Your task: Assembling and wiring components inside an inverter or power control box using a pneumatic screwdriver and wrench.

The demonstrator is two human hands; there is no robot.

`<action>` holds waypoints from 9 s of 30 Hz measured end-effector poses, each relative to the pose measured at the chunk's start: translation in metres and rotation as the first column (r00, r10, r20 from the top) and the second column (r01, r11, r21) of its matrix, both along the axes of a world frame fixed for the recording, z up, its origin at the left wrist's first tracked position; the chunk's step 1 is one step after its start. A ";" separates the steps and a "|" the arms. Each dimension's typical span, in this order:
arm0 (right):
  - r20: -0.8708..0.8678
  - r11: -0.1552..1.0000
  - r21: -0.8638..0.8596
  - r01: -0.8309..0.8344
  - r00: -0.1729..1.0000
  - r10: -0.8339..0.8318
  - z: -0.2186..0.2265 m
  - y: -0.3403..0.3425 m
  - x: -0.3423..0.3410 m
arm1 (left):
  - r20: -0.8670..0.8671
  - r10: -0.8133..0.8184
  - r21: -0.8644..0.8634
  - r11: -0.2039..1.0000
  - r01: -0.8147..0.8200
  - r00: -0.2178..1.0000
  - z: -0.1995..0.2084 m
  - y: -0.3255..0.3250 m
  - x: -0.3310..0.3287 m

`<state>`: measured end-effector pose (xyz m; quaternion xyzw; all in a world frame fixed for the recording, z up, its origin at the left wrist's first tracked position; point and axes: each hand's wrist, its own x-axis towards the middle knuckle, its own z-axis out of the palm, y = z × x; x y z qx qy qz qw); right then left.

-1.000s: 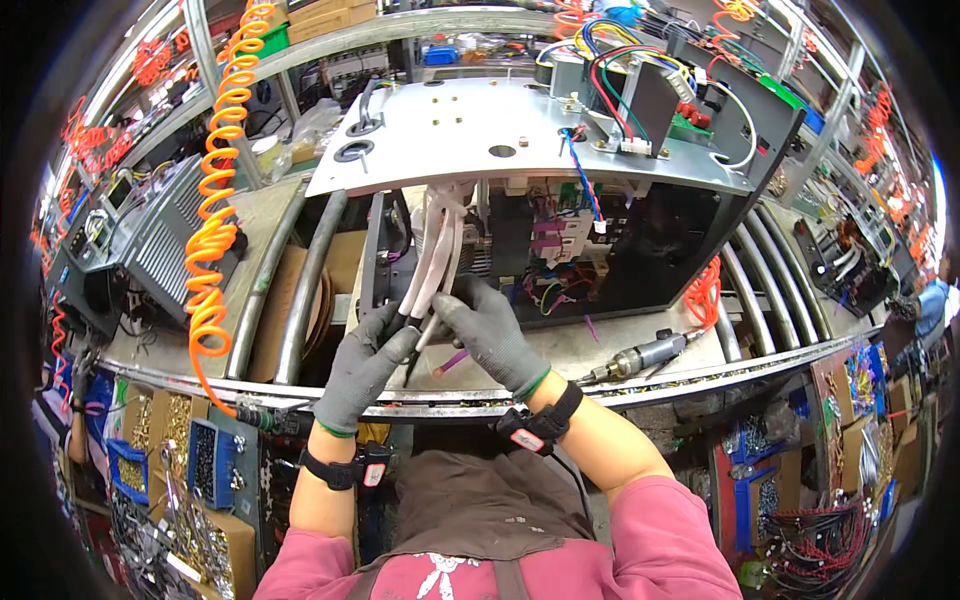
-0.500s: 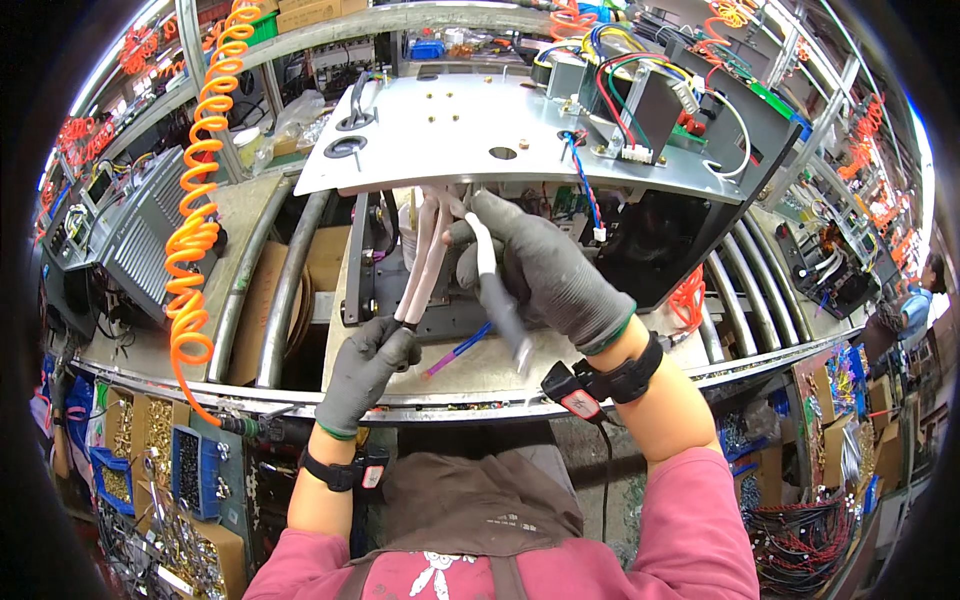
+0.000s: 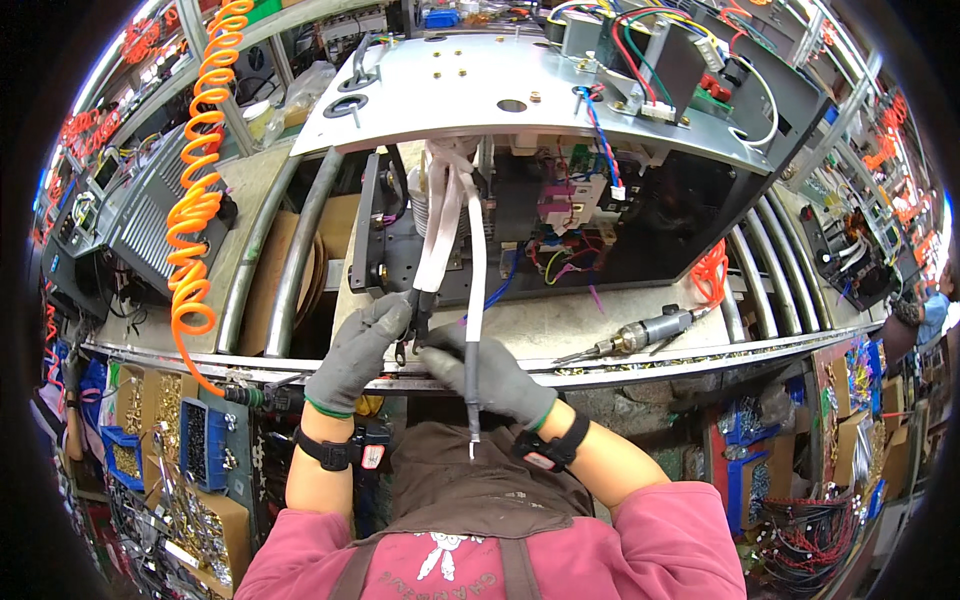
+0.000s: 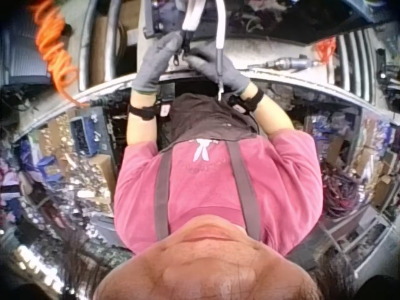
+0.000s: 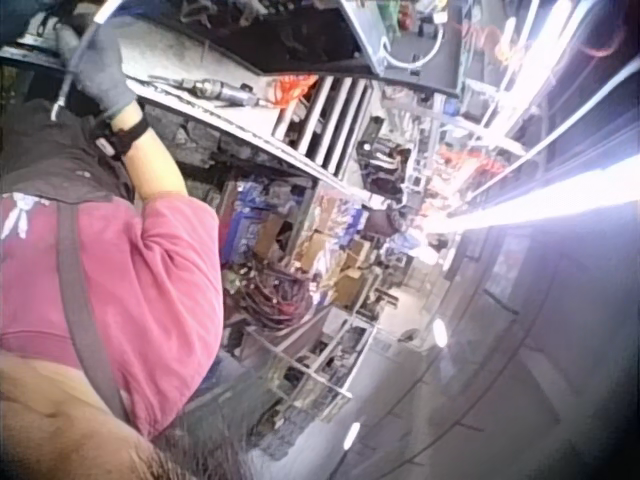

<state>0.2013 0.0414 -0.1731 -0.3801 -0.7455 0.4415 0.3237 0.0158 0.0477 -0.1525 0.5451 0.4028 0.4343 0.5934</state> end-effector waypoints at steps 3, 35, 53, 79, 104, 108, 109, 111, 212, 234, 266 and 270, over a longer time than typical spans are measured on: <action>-0.119 0.982 -0.184 -0.031 0.993 0.009 -0.009 0.005 -0.015 | -0.174 0.070 0.145 0.988 -0.045 0.982 0.009 -0.001 0.002; 0.044 0.818 0.344 0.461 0.862 -0.505 -0.024 0.108 -0.022 | -0.202 0.371 0.755 0.648 -0.097 0.906 0.027 0.085 0.037; -0.783 0.879 -0.164 0.449 0.483 -0.393 -0.070 0.126 -0.071 | -0.070 0.726 0.975 0.193 -0.106 0.684 0.011 0.096 0.045; -0.577 0.765 -0.105 0.635 0.588 -0.567 -0.025 0.105 -0.065 | -0.213 0.633 0.947 0.320 -0.001 0.744 -0.007 0.104 0.027; -0.662 0.577 0.023 0.817 0.445 -0.603 0.000 0.112 -0.063 | -0.396 0.566 0.898 0.403 0.177 0.723 0.046 0.126 0.047; -0.524 0.765 -0.228 0.602 0.587 -0.617 -0.001 0.098 -0.057 | -0.171 0.250 0.683 0.727 -0.069 0.953 0.037 0.118 0.046; -0.619 0.747 -0.214 0.630 0.504 -0.603 0.007 0.093 -0.063 | -0.267 0.338 0.727 0.685 -0.041 0.902 0.029 0.121 0.044; -0.770 0.718 0.011 0.696 0.463 -0.438 0.003 0.086 -0.064 | -0.228 0.277 0.695 0.718 -0.044 0.933 0.023 0.125 0.046; -0.019 0.778 0.602 0.181 0.977 -0.213 0.005 0.021 -0.019 | -0.080 -0.120 0.144 0.981 0.131 0.989 0.075 0.031 -0.002; -0.618 0.858 -0.210 0.469 0.616 -0.488 0.001 0.095 -0.059 | 0.163 0.168 0.347 0.913 -0.215 0.972 0.051 0.109 0.022; -0.345 0.660 0.056 0.749 0.635 -0.692 -0.027 0.118 -0.013 | -0.424 0.597 0.838 0.544 0.045 0.682 0.017 0.143 0.066; -0.090 0.584 0.376 0.719 0.656 -0.750 -0.049 0.126 0.001 | -0.453 0.624 0.775 0.629 -0.065 0.637 0.020 0.141 0.077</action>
